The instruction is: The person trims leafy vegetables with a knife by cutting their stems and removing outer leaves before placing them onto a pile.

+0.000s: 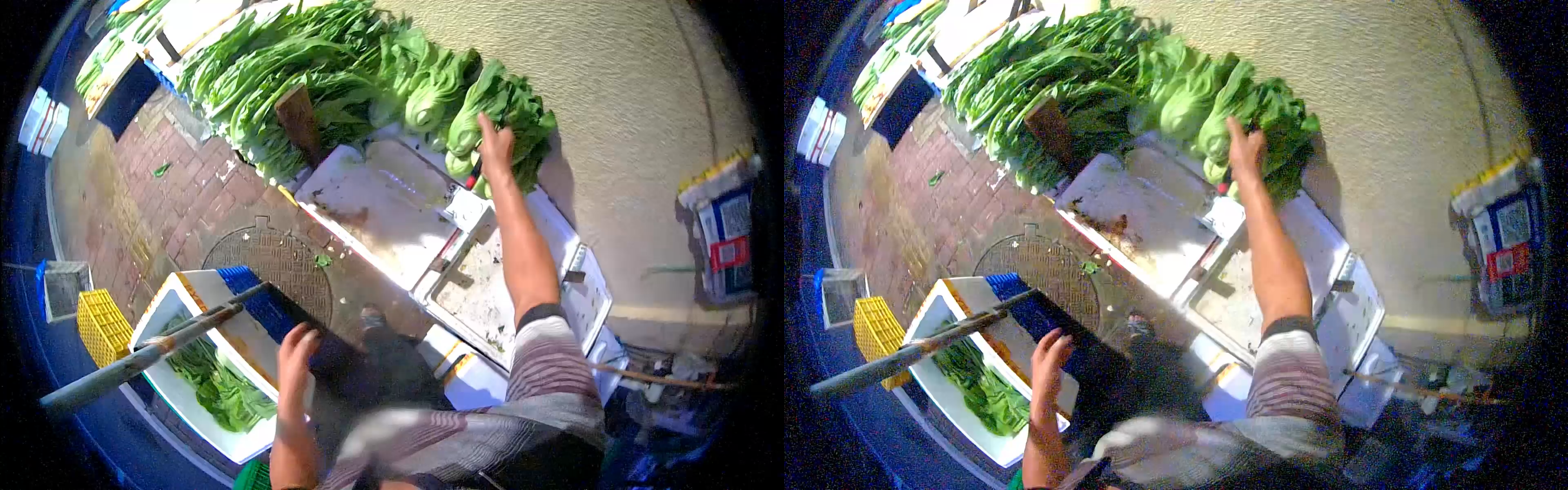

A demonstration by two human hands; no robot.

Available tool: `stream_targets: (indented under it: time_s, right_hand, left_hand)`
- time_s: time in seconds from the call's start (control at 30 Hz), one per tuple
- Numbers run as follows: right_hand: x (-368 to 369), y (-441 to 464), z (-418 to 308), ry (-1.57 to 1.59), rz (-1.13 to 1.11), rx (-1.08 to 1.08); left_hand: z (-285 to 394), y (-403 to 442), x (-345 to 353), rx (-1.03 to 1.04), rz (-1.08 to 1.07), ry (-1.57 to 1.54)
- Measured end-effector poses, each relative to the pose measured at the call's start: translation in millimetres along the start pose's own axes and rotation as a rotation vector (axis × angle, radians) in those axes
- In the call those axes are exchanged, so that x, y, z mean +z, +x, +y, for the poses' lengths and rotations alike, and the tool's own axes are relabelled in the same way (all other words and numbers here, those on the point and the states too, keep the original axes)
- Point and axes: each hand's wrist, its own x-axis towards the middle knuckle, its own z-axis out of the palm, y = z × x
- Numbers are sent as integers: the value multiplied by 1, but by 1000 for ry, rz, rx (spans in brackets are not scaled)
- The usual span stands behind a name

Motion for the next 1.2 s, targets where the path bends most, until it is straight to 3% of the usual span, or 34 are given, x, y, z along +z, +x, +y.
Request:
stream_targets:
  time_s: [0.03, 0.1, 0.13, 0.17, 0.2, 0.3, 0.37, 0.4, 0.43, 0.47, 0.5, 0.57, 0.6, 0.63, 0.7, 0.73, 0.83, 0.93, 0.97, 1.0, 1.03, 1.07, 1.1, 1.17, 1.2]
  right_hand:
    - [7, 22, -7, -245, -104, 75]
    - [35, 52, 8, -640, -84, 21]
    - [48, 65, 25, -706, -180, 85]
    - [61, 71, 40, -772, -277, 148]
    - [71, 63, 34, -938, -195, 91]
    - [86, 84, 43, -881, -241, 90]
    - [85, 81, 36, -833, -265, 259]
    - [88, 100, 72, -774, -160, 226]
    - [87, 106, 102, -767, -6, -12]
    - [82, 126, 94, -912, -279, 124]
    - [106, 118, 90, -670, -146, 442]
    - [78, 126, 96, -668, -244, 214]
    - [65, 104, 76, -474, -367, 294]
    - [53, 88, 46, -562, -333, 273]
    - [37, 54, 39, -253, -268, 192]
    - [23, 47, 30, -464, -464, 311]
    - [-11, -40, 62, -392, -687, 120]
    - [-47, -155, 96, -307, -1018, 382]
    - [-61, -241, 56, -342, -1016, 382]
    - [-79, -268, 80, -492, -1208, 231]
    - [-84, -301, 94, -542, -1160, 526]
    - [-92, -360, 39, -547, -1255, 684]
    - [-101, -386, 55, -549, -1177, 737]
    - [-117, -441, 33, -429, -1269, 1000]
    - [-119, -468, 26, -525, -1186, 1065]
  left_hand:
    - [-32, -3, -32, -38, 99, -95]
    - [-85, -20, -95, 2, 248, -113]
    - [-126, -17, -138, -43, 224, -323]
    - [-124, -33, -137, -35, 449, -266]
    - [-127, -48, -151, -141, 549, -257]
    - [-153, -80, -186, -241, 661, -291]
    - [-169, -86, -204, -302, 651, -257]
    - [-184, -81, -205, -222, 670, -250]
    - [-191, -76, -209, -244, 679, -300]
    - [-184, -74, -205, -253, 675, -362]
    - [-150, -82, -187, -201, 670, -358]
    - [-177, -67, -207, -188, 612, -383]
    - [-178, -69, -207, -108, 624, -356]
    - [-170, -64, -206, -159, 669, -346]
    - [-173, -59, -216, -190, 689, -373]
    - [-184, -52, -225, -161, 673, -386]
    - [-196, -42, -238, -112, 722, -338]
    - [-221, -24, -263, -94, 774, -126]
    - [-230, -13, -273, -85, 773, -31]
    - [-229, -4, -283, -135, 811, 76]
    - [-226, 5, -290, -130, 861, 85]
    - [-220, 15, -298, -125, 914, 94]
    - [-217, 25, -305, -125, 964, 103]
    - [-217, 51, -328, -58, 973, 343]
    - [-214, 66, -341, -61, 932, 382]
